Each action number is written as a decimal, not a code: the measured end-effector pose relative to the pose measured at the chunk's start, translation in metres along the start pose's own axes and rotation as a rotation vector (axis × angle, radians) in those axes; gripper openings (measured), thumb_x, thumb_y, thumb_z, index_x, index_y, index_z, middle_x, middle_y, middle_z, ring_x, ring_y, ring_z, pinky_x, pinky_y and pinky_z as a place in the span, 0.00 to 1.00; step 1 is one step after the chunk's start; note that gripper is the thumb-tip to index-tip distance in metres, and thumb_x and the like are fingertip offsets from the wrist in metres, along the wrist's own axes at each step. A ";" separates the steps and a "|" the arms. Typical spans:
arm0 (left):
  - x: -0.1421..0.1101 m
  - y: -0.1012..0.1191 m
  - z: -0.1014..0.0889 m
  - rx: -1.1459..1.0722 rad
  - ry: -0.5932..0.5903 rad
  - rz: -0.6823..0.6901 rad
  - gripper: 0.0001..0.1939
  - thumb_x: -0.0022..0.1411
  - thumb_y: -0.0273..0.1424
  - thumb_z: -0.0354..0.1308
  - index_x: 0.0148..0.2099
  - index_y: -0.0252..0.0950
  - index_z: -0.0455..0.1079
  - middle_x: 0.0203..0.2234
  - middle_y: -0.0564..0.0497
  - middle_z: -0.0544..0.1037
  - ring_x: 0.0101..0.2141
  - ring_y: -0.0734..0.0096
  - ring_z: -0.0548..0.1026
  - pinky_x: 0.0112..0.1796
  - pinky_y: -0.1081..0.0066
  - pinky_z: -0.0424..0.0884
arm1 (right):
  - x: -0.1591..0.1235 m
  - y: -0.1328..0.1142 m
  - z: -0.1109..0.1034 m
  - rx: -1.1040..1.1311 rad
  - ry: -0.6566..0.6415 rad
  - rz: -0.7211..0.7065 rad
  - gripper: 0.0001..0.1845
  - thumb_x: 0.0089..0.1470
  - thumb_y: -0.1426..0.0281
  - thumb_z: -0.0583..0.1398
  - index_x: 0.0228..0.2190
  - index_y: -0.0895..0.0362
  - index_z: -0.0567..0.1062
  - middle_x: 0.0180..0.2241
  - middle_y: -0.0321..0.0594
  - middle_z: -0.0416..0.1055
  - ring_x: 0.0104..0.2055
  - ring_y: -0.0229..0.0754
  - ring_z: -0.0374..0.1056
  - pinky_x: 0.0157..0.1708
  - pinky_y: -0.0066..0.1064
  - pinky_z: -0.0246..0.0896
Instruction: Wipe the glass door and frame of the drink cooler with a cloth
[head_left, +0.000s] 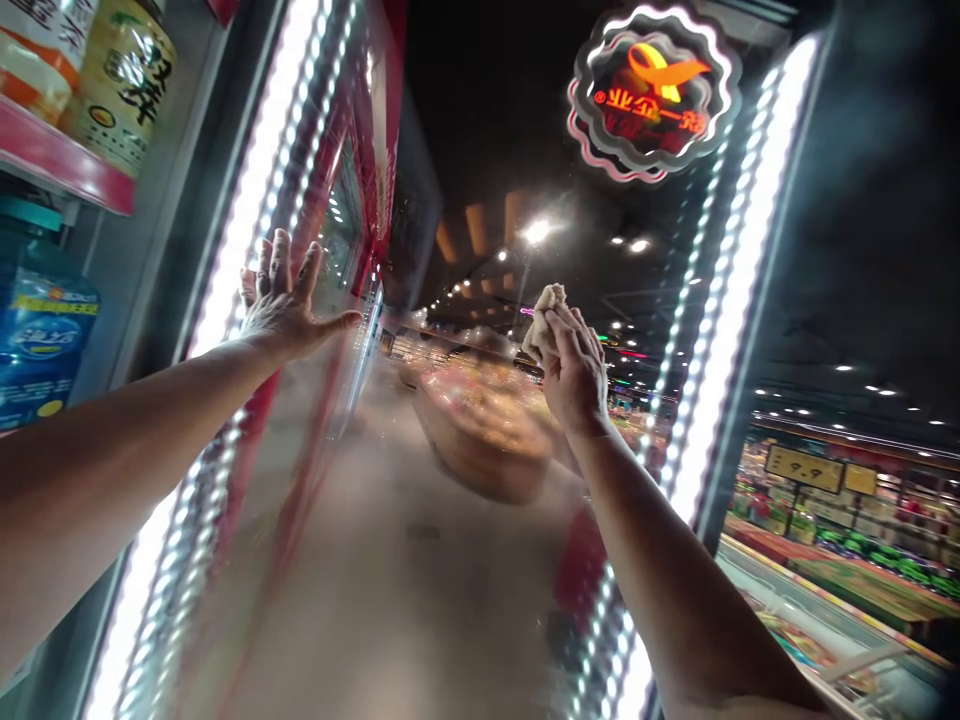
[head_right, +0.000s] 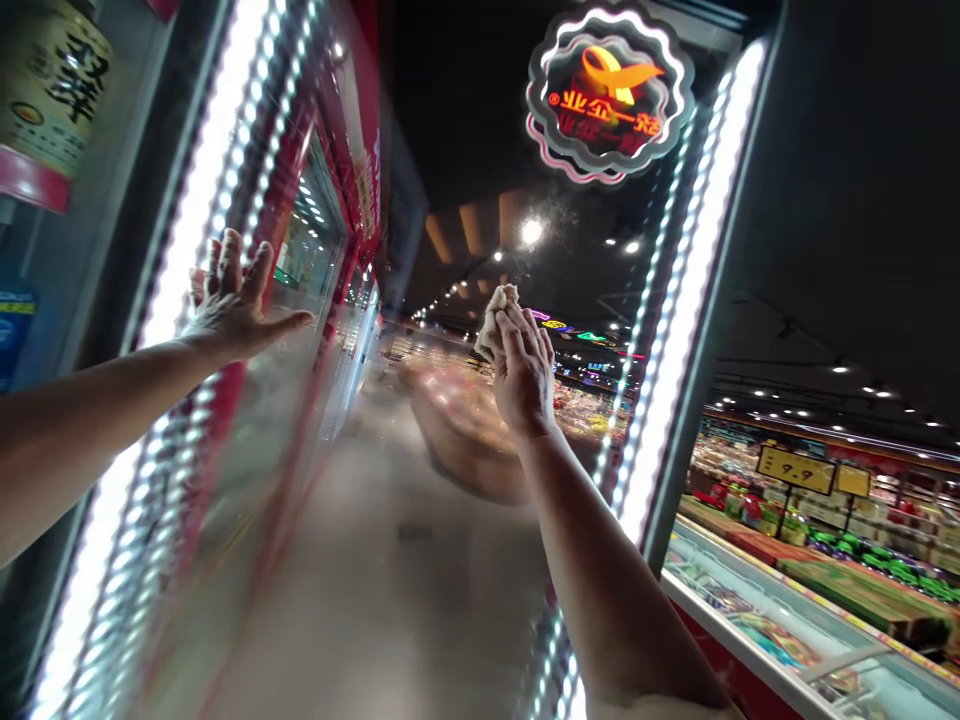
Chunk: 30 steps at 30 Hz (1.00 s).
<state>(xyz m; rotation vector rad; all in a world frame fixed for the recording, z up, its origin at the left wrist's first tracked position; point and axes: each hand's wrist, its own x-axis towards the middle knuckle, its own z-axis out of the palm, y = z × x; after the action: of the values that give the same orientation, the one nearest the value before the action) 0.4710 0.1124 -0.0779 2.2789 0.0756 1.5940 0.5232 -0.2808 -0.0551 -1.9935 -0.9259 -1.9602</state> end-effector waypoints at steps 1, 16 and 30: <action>0.000 -0.001 0.001 -0.005 0.005 0.003 0.57 0.56 0.68 0.51 0.78 0.47 0.43 0.75 0.47 0.51 0.75 0.49 0.35 0.71 0.40 0.29 | 0.003 -0.002 0.003 -0.004 0.007 0.010 0.28 0.67 0.74 0.51 0.65 0.48 0.67 0.69 0.44 0.65 0.74 0.51 0.55 0.71 0.57 0.53; 0.000 0.002 -0.003 0.003 -0.004 -0.016 0.59 0.57 0.67 0.52 0.79 0.46 0.37 0.77 0.47 0.38 0.75 0.49 0.28 0.70 0.39 0.26 | 0.014 -0.025 0.018 0.065 -0.022 -0.006 0.29 0.66 0.74 0.52 0.65 0.47 0.68 0.69 0.40 0.64 0.73 0.49 0.56 0.71 0.57 0.51; -0.002 0.003 -0.004 -0.029 -0.033 -0.014 0.58 0.55 0.68 0.51 0.79 0.49 0.40 0.76 0.49 0.50 0.75 0.51 0.29 0.71 0.41 0.24 | 0.028 -0.042 0.027 0.058 -0.054 -0.004 0.29 0.65 0.76 0.52 0.65 0.49 0.68 0.70 0.42 0.63 0.74 0.49 0.55 0.72 0.56 0.50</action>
<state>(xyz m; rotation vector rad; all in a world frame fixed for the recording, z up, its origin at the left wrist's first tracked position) 0.4660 0.1099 -0.0772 2.2768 0.0604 1.5402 0.5209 -0.2249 -0.0435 -2.0228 -0.9880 -1.8677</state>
